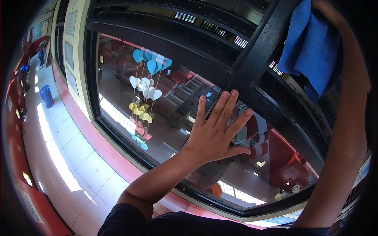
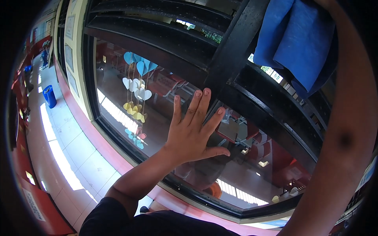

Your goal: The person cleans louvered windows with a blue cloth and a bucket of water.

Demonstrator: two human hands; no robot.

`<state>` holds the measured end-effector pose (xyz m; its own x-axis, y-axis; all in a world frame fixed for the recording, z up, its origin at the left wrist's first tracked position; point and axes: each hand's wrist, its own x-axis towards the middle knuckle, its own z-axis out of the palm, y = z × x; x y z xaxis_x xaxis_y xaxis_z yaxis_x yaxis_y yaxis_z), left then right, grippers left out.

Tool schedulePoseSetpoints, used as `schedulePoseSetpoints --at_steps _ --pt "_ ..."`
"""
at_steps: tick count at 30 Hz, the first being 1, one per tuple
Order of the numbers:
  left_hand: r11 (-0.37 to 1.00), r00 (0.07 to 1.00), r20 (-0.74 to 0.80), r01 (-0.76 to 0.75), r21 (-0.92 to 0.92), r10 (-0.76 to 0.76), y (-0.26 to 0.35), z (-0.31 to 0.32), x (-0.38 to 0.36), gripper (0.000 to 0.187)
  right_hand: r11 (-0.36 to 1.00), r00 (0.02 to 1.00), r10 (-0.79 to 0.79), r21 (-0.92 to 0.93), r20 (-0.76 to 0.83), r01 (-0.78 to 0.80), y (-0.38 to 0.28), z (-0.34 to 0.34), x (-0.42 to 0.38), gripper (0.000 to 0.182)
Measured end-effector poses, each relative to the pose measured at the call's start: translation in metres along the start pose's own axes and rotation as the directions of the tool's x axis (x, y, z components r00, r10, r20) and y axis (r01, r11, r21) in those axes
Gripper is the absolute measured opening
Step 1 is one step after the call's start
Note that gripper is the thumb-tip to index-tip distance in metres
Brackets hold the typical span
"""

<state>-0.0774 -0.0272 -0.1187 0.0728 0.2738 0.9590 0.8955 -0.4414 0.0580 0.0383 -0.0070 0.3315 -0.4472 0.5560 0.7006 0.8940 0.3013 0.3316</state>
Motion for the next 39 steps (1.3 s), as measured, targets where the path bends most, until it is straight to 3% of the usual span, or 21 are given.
schedulePoseSetpoints --at_steps 7,10,13,16,18,22,25,28,30,31,32,34,35,37,38,39 --pt "0.998 0.997 0.062 0.038 0.055 -0.041 -0.002 0.002 0.005 0.111 1.0 0.999 -0.021 0.01 -0.032 0.021 0.015 0.0 -0.001 0.078" --pt "0.999 1.0 -0.026 0.016 -0.037 -0.016 -0.006 0.001 -0.001 0.111 0.999 0.999 -0.033 0.009 -0.022 0.034 0.008 0.001 -0.008 0.078" --pt "0.987 0.958 -0.251 -0.153 -0.045 0.137 -0.013 0.006 -0.039 0.096 0.999 0.999 -0.032 0.004 -0.026 0.032 -0.001 0.0 -0.019 0.078" --pt "0.991 0.993 -0.1 -0.076 -0.113 0.065 -0.016 -0.003 -0.094 0.081 0.999 0.999 -0.033 0.011 -0.028 0.033 -0.01 -0.003 -0.02 0.078" --pt "0.976 0.998 0.02 0.065 -0.206 -0.062 -0.017 -0.006 -0.138 0.068 0.999 0.999 -0.037 0.012 -0.026 0.037 -0.014 -0.005 -0.021 0.078" --pt "0.939 0.892 0.4 0.298 -0.172 -0.209 -0.018 -0.024 -0.216 0.056 0.999 0.999 -0.043 0.016 -0.033 0.044 -0.016 -0.007 -0.019 0.078" --pt "0.877 0.833 0.47 0.429 -0.217 -0.292 -0.008 -0.04 -0.235 0.052 0.999 0.998 -0.047 0.007 -0.035 0.048 -0.016 -0.008 -0.021 0.079" --pt "0.872 0.761 0.599 0.445 -0.205 -0.247 -0.001 -0.048 -0.235 0.05 0.998 0.998 -0.065 0.016 -0.011 0.065 -0.017 -0.004 -0.024 0.079" --pt "0.885 0.759 0.616 0.416 -0.209 -0.211 0.003 -0.051 -0.239 0.051 0.999 0.978 -0.022 0.037 -0.206 0.03 -0.011 0.015 -0.012 0.081" --pt "0.893 0.761 0.62 0.398 -0.211 -0.193 0.005 -0.051 -0.238 0.051 0.99 0.982 -0.119 0.06 -0.148 0.129 -0.014 0.009 -0.027 0.084" --pt "0.887 0.761 0.616 0.409 -0.215 -0.202 0.009 -0.054 -0.239 0.052 1.0 0.982 -0.025 -0.01 -0.185 0.024 -0.014 0.009 -0.026 0.083" --pt "0.884 0.771 0.599 0.414 -0.217 -0.214 0.01 -0.059 -0.242 0.054 0.985 0.982 -0.086 0.135 -0.17 0.11 -0.014 0.004 -0.043 0.078" --pt "0.873 0.752 0.62 0.438 -0.213 -0.225 0.01 -0.062 -0.246 0.057 0.92 0.927 -0.183 0.275 -0.329 0.279 0.013 0.022 -0.027 0.072" --pt "0.884 0.741 0.628 0.434 -0.175 -0.24 0.012 -0.07 -0.255 0.058 0.991 0.891 -0.043 0.091 -0.452 0.094 0.004 0.031 -0.052 0.074" --pt "0.888 0.737 0.627 0.434 -0.153 -0.253 0.011 -0.073 -0.261 0.059 0.998 0.888 -0.055 -0.064 -0.456 0.029 0.014 0.037 -0.056 0.089" --pt "0.886 0.732 0.628 0.442 -0.141 -0.265 0.008 -0.072 -0.272 0.064 0.949 0.776 -0.296 -0.263 -0.558 0.173 0.039 0.054 -0.048 0.088"
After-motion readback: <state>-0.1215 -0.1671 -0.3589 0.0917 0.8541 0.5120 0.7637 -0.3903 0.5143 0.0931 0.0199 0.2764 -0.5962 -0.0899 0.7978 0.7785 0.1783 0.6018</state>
